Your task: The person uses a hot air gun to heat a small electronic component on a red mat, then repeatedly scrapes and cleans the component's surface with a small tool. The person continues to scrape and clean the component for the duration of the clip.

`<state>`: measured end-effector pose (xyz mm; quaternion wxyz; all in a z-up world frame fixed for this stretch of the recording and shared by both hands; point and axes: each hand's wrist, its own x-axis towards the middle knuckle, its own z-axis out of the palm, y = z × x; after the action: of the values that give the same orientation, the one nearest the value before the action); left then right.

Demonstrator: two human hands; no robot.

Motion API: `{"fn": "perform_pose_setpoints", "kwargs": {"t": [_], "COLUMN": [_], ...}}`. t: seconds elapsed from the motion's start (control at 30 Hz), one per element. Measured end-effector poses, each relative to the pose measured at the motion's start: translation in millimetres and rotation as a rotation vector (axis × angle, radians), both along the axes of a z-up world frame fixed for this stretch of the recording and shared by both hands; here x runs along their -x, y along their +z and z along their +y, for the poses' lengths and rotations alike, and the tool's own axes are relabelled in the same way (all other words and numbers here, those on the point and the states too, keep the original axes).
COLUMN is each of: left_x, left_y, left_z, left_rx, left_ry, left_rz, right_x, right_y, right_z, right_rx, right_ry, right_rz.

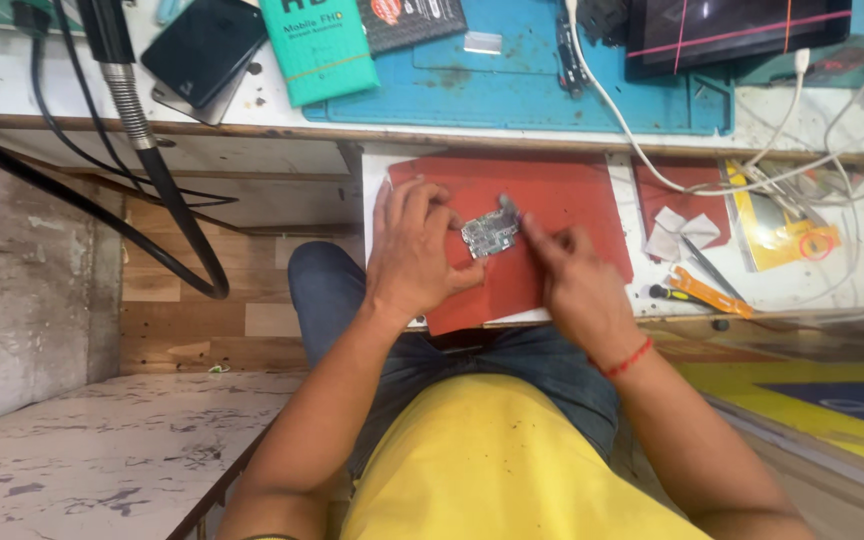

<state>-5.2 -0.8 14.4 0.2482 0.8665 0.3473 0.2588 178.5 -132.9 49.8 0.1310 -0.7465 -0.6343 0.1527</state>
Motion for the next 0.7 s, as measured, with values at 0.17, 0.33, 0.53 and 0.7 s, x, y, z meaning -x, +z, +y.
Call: {"fn": "perform_pose_setpoints", "kwargs": {"t": [0.17,0.33,0.53,0.7], "left_x": [1.3,4.0,3.4,2.4], "left_y": [-3.4,-3.9,1.2,-0.1], "left_z": [2.5,2.8,0.5,-1.0], "left_rx": [-0.064,-0.045,-0.016,-0.045], "left_ry": [-0.006,-0.006,-0.015,-0.012], "left_rz": [-0.048,-0.036,-0.016,-0.028], "right_x": [-0.9,1.7,5.3,9.1], "right_y": [-4.8,-1.5,2.9,0.8], "right_z": [-1.3,1.6,-1.5,-8.0], "right_rx": [-0.04,0.028,-0.033,-0.043], "right_ry": [-0.009,0.068,0.072,-0.01], "right_rz": [0.029,0.048,0.071,0.036]}}
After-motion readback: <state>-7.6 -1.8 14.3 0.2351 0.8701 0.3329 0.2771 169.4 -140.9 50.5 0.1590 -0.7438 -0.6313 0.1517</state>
